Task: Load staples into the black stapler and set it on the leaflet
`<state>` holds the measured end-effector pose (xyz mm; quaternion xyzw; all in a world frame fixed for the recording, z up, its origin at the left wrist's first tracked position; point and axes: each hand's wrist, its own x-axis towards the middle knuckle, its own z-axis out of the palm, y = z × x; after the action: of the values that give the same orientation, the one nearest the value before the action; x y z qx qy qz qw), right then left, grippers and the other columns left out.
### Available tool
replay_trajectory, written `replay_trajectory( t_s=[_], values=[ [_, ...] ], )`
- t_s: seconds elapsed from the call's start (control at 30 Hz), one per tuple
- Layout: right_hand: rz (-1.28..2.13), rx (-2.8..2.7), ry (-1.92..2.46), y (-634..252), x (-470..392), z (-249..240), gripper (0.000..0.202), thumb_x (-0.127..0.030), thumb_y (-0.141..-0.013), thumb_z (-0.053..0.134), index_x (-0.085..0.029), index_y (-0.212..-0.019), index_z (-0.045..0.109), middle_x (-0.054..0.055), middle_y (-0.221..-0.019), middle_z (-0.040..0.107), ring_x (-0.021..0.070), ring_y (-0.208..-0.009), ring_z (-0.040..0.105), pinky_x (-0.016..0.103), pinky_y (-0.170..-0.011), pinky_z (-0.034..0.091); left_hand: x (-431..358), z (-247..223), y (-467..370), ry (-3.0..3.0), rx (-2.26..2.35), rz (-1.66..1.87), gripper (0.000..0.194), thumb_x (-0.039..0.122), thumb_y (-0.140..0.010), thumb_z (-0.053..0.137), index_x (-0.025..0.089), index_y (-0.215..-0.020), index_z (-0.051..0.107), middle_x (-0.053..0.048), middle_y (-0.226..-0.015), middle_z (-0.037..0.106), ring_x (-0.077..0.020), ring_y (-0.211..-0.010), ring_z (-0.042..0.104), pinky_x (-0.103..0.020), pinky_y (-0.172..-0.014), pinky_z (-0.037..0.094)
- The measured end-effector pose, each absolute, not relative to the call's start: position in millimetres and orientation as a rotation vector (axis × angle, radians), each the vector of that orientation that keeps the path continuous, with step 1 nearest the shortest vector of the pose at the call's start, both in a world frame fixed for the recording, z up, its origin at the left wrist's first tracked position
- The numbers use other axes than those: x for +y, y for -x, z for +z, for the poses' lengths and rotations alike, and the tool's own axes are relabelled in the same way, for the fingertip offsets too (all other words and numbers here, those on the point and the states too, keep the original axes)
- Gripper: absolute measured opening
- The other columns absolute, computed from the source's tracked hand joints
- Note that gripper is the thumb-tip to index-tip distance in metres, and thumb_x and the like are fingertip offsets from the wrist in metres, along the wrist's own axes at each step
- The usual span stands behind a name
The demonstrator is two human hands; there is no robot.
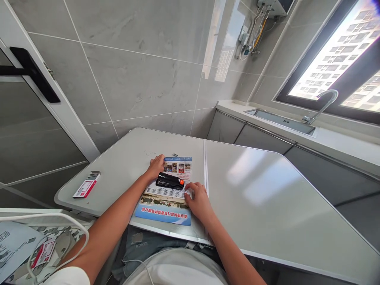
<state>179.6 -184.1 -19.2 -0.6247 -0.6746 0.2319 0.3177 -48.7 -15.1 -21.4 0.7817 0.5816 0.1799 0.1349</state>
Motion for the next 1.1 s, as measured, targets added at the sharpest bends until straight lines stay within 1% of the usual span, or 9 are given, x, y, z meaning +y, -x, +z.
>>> replay_trajectory(
  t_s=[0.17, 0.33, 0.4, 0.5, 0.67, 0.73, 0.8, 0.97, 1.1],
  values=[
    [0.580, -1.802, 1.587, -178, -203, -23, 0.026, -0.012, -0.087, 0.061, -0.022, -0.109, 0.069, 0.011, -0.120, 0.061, 0.0292, -0.117, 0.056, 0.047, -0.107, 0.048, -14, -22, 49, -2.261, 1.680, 0.515, 0.017, 0.019, -0.100, 0.039, 0.022, -0.104, 0.055, -0.011, -0.115, 0.067, -0.0276, -0.115, 0.059, -0.043, -0.100, 0.043],
    [0.606, -1.791, 1.554, -189, -235, -24, 0.038, -0.025, -0.085, 0.075, -0.028, -0.123, 0.072, 0.010, -0.146, 0.051, 0.0315, -0.127, 0.052, 0.051, -0.112, 0.047, -12, -25, 49, -2.251, 1.677, 0.518, 0.017, 0.020, -0.101, 0.040, 0.022, -0.107, 0.055, -0.011, -0.118, 0.067, -0.0283, -0.117, 0.057, -0.043, -0.101, 0.042],
    [0.642, -1.837, 1.548, -195, -246, -22, 0.042, -0.029, -0.082, 0.081, -0.032, -0.123, 0.075, 0.008, -0.145, 0.054, 0.0336, -0.126, 0.051, 0.053, -0.111, 0.048, -11, -26, 49, -2.246, 1.677, 0.520, 0.017, 0.019, -0.101, 0.040, 0.022, -0.107, 0.055, -0.011, -0.118, 0.067, -0.0282, -0.117, 0.057, -0.043, -0.101, 0.042],
    [0.675, -1.902, 1.533, -197, -250, -19, 0.043, -0.026, -0.080, 0.085, -0.036, -0.120, 0.078, 0.007, -0.138, 0.060, 0.0341, -0.124, 0.051, 0.052, -0.109, 0.049, -10, -26, 49, -2.240, 1.686, 0.521, 0.018, 0.017, -0.100, 0.038, 0.022, -0.106, 0.055, -0.011, -0.118, 0.067, -0.0282, -0.117, 0.057, -0.042, -0.101, 0.042],
    [0.615, -1.855, 1.509, -190, -241, -20, 0.018, -0.025, -0.087, 0.078, -0.034, -0.102, 0.084, 0.008, -0.114, 0.066, 0.0277, -0.100, 0.060, 0.045, -0.092, 0.055, -12, -23, 49, -2.244, 1.690, 0.529, 0.018, 0.016, -0.100, 0.038, 0.022, -0.104, 0.054, -0.010, -0.117, 0.067, -0.0277, -0.116, 0.058, -0.041, -0.099, 0.042],
    [0.624, -1.813, 1.465, -187, -238, -21, 0.016, -0.026, -0.092, 0.072, -0.033, -0.099, 0.084, 0.007, -0.106, 0.067, 0.0241, -0.091, 0.064, 0.040, -0.086, 0.056, -13, -22, 49, -2.248, 1.687, 0.528, 0.018, 0.017, -0.101, 0.038, 0.022, -0.104, 0.054, -0.010, -0.116, 0.067, -0.0273, -0.115, 0.059, -0.041, -0.099, 0.043],
    [0.650, -1.782, 1.419, -187, -238, -21, 0.018, -0.027, -0.096, 0.067, -0.033, -0.100, 0.084, 0.005, -0.106, 0.070, 0.0212, -0.086, 0.068, 0.036, -0.082, 0.056, -13, -21, 49, -2.250, 1.685, 0.521, 0.018, 0.018, -0.101, 0.037, 0.022, -0.104, 0.054, -0.010, -0.116, 0.068, -0.0271, -0.116, 0.059, -0.041, -0.099, 0.043],
    [0.645, -1.754, 1.325, -189, -242, -18, 0.023, -0.029, -0.102, 0.060, -0.032, -0.108, 0.082, 0.005, -0.114, 0.075, 0.0219, -0.100, 0.073, 0.034, -0.089, 0.057, -12, -21, 47, -2.245, 1.699, 0.497, 0.018, 0.019, -0.103, 0.034, 0.023, -0.106, 0.052, -0.010, -0.121, 0.067, -0.0279, -0.120, 0.057, -0.043, -0.102, 0.042],
    [0.599, -1.756, 1.264, -188, -243, -20, 0.024, -0.028, -0.103, 0.058, -0.028, -0.110, 0.081, 0.007, -0.119, 0.075, 0.0218, -0.103, 0.074, 0.034, -0.092, 0.060, -11, -22, 46, -2.242, 1.689, 0.495, 0.018, 0.019, -0.102, 0.033, 0.023, -0.104, 0.051, -0.010, -0.118, 0.067, -0.0277, -0.118, 0.058, -0.043, -0.101, 0.042]
  ],
)
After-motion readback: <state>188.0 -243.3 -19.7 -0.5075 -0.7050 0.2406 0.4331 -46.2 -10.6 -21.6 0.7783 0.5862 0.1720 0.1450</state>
